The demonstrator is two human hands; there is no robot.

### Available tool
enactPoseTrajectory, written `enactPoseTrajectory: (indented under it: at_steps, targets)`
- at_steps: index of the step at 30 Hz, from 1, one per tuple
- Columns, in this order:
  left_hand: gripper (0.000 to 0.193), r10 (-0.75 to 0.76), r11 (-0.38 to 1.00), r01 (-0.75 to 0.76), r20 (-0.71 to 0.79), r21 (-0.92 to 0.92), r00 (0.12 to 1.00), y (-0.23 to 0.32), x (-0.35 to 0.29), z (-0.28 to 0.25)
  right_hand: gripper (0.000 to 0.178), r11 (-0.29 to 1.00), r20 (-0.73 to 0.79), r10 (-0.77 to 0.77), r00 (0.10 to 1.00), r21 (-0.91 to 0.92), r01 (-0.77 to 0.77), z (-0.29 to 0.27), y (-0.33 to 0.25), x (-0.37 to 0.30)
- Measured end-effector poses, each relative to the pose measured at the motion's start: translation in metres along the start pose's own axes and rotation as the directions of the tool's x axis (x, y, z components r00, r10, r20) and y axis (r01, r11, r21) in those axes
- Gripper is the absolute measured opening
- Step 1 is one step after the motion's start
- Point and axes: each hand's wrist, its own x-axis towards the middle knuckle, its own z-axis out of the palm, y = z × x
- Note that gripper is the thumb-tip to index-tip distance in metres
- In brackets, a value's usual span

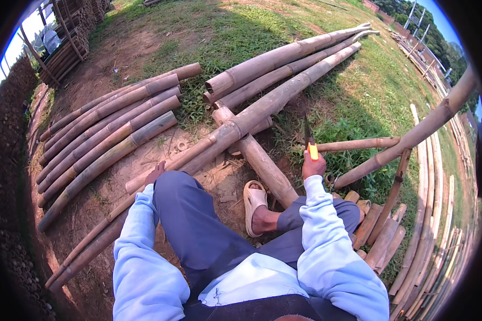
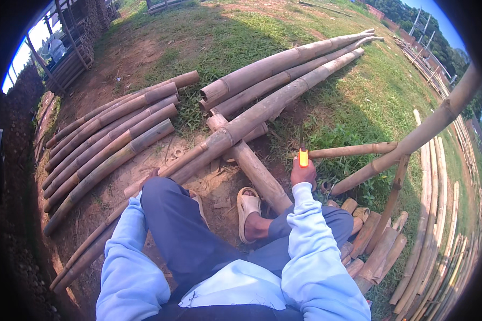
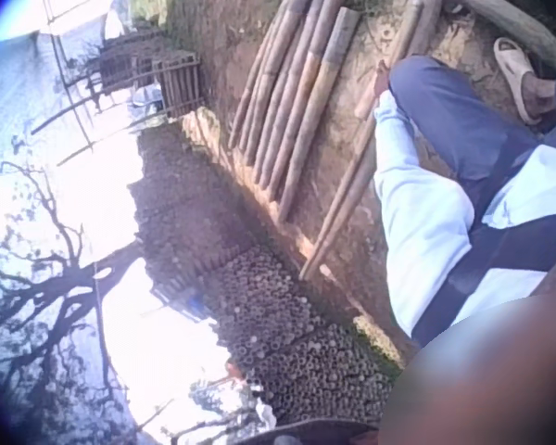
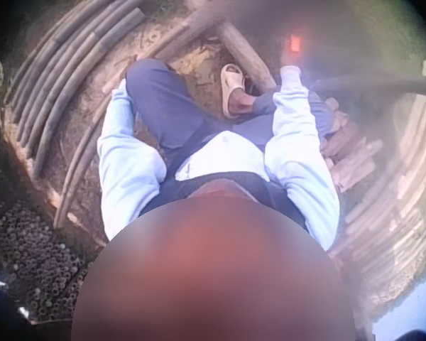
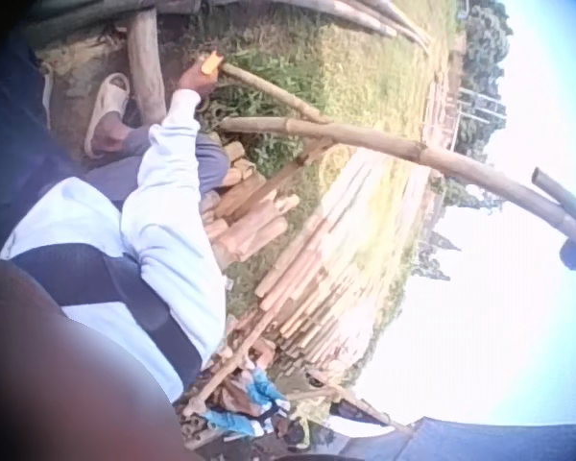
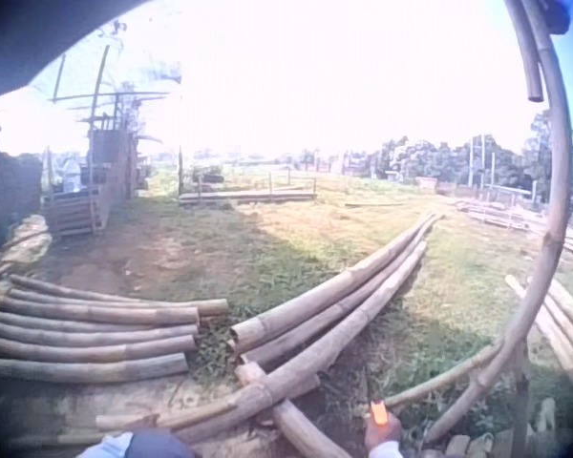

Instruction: The person sits on the ground and uses a hand saw to cut bamboo poles into shorter sections. They repeatedly position a pole on a support, saw through it, and move the cut piece aside.

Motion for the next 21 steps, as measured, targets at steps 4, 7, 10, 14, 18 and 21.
enactPoseTrajectory:
  at_steps: [4,7,10,14,18,21]
  targets:
    - [0.064,-0.064,0.996,0.068,-0.087,0.054,0.994,0.030,-0.023,-0.019,0.019,0.925,0.261,-0.161,0.952,0.377,0.053,-0.070,-0.044,-0.018]
    - [0.078,-0.139,0.988,0.144,-0.096,0.051,0.986,0.056,-0.037,-0.037,0.021,0.809,0.435,-0.261,0.862,0.585,-0.050,-0.104,-0.069,-0.044]
    - [0.089,-0.154,0.988,0.156,-0.117,0.008,0.981,0.074,-0.049,-0.047,0.021,0.795,0.547,-0.232,0.805,0.583,-0.168,-0.104,-0.085,-0.072]
    - [0.102,-0.080,0.987,0.092,-0.088,0.131,0.993,0.080,-0.057,-0.058,0.018,0.860,0.632,-0.263,0.729,0.496,-0.121,-0.071,-0.084,-0.103]
    - [0.114,-0.116,0.984,0.125,-0.078,0.128,0.990,0.085,-0.059,-0.062,0.017,0.887,0.676,-0.325,0.661,0.460,-0.035,-0.042,-0.068,-0.111]
    - [0.116,-0.137,0.984,0.144,-0.069,0.102,0.988,0.087,-0.058,-0.061,0.016,0.884,0.670,-0.377,0.639,0.466,0.032,-0.029,-0.059,-0.108]
